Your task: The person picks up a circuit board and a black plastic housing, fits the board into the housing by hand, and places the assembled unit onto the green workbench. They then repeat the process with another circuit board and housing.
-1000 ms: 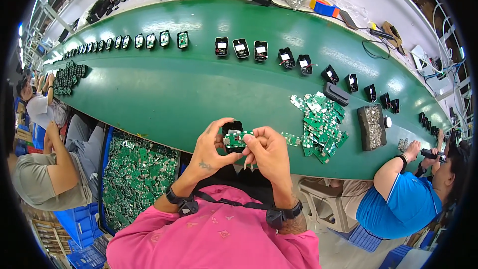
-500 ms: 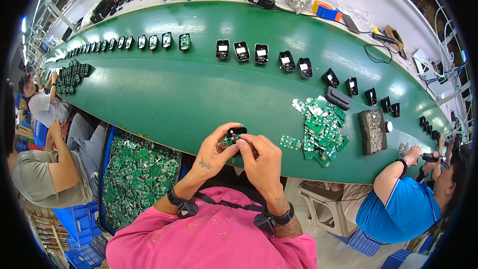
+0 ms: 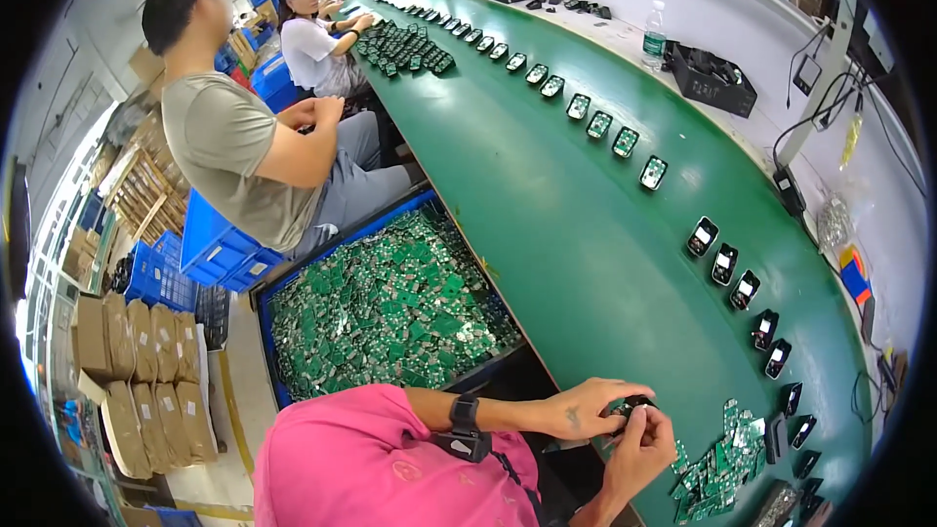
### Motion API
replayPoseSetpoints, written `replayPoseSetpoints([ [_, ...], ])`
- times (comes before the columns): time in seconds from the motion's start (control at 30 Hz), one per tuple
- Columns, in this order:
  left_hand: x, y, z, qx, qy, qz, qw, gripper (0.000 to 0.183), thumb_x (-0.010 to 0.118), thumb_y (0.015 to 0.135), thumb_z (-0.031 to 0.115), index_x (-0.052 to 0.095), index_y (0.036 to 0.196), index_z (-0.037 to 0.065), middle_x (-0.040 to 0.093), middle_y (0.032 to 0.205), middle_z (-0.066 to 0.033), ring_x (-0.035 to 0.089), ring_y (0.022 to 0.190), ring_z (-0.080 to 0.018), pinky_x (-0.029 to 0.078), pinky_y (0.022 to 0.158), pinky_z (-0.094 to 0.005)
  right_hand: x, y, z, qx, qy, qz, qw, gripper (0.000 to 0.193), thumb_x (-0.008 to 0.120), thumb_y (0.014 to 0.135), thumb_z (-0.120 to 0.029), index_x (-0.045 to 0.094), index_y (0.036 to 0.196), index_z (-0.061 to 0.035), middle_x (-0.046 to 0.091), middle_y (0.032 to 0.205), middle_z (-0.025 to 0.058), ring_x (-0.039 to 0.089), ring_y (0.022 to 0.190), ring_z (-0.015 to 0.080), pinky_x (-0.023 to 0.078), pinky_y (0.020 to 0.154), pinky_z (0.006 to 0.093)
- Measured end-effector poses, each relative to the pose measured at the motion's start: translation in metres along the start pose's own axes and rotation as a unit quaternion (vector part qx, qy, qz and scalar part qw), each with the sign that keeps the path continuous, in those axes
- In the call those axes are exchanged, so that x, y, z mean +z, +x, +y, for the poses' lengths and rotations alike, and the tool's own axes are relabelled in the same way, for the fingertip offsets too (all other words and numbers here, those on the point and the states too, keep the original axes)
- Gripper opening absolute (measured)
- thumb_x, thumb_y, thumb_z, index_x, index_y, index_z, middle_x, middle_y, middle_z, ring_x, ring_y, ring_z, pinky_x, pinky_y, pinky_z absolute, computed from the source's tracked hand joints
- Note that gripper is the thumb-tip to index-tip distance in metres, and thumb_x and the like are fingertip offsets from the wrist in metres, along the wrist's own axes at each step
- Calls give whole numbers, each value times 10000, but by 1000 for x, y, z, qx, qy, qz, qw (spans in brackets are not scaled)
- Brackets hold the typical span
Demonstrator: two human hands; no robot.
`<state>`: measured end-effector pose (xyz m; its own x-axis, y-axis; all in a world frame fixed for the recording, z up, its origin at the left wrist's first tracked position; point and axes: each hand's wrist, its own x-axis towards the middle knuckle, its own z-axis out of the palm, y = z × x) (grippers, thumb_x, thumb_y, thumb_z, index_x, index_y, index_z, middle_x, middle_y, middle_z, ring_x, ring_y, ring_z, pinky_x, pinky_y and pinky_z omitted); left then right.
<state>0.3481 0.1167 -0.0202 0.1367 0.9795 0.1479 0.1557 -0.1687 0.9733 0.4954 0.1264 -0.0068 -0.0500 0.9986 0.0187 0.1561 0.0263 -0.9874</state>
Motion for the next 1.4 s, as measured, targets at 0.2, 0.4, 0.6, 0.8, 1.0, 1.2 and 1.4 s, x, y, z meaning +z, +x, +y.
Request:
replayPoseSetpoints([
  [0.2, 2, 6, 5, -17, -7, -12, 1000, 502, 587, 852, 65, 531, 1346, -1, 635, 1155, -223, 659, 923, -278, 531, 811, -367, -3, -12, -6, 2, 13, 14, 1000, 105, 599, 975, -70, 629, 977, 30, 605, 743, 15, 506, 592, 46, 393, 519, 199],
  [0.4, -19, 8, 43, 16, 38, 93, 995, 484, 608, 868, 5, 549, 1348, 13, 607, 1239, -164, 649, 1071, -241, 562, 816, -305, 5, -8, -28, -176, -233, 69, 954, 111, 602, 942, -86, 648, 967, 12, 631, 772, 116, 566, 627, 201, 450, 585, 334],
  [0.6, -14, 7, 52, 20, 22, 46, 998, 576, 616, 852, -82, 511, 1406, 36, 578, 1280, -124, 665, 940, -138, 574, 768, -259, -10, -11, -51, -196, -235, 26, 952, 30, 634, 889, -4, 614, 911, 0, 615, 799, 151, 602, 679, 343, 461, 594, 394],
  [0.8, -11, 5, 58, 32, 32, 39, 998, 599, 616, 845, -91, 506, 1418, 45, 585, 1264, -132, 665, 942, -146, 585, 765, -262, -20, -14, -54, -206, -237, -1, 950, 47, 642, 882, -7, 602, 906, -4, 610, 791, 145, 605, 675, 346, 456, 575, 399],
  [1.0, -12, 3, 56, 49, 94, 27, 994, 596, 615, 848, -79, 512, 1418, 61, 581, 1285, -156, 670, 942, -174, 598, 754, -281, -23, -12, -54, -215, -263, -33, 940, 47, 633, 885, -18, 601, 918, -7, 609, 797, 147, 606, 682, 354, 460, 585, 426],
  [1.2, -15, 6, 56, 39, 153, -12, 987, 602, 627, 844, -44, 503, 1423, 62, 591, 1245, -187, 671, 913, -240, 603, 722, -311, -33, -5, -56, -221, -322, -94, 916, 37, 616, 900, -28, 604, 929, -10, 606, 799, 148, 616, 708, 358, 464, 598, 439],
  [1.4, -16, 8, 52, 71, 240, -13, 968, 605, 650, 818, -7, 521, 1403, 75, 604, 1196, -187, 672, 851, -297, 575, 649, -335, -30, -2, -55, -183, -307, -101, 929, 45, 618, 895, -45, 616, 910, -2, 619, 808, 162, 619, 729, 372, 467, 611, 445],
])
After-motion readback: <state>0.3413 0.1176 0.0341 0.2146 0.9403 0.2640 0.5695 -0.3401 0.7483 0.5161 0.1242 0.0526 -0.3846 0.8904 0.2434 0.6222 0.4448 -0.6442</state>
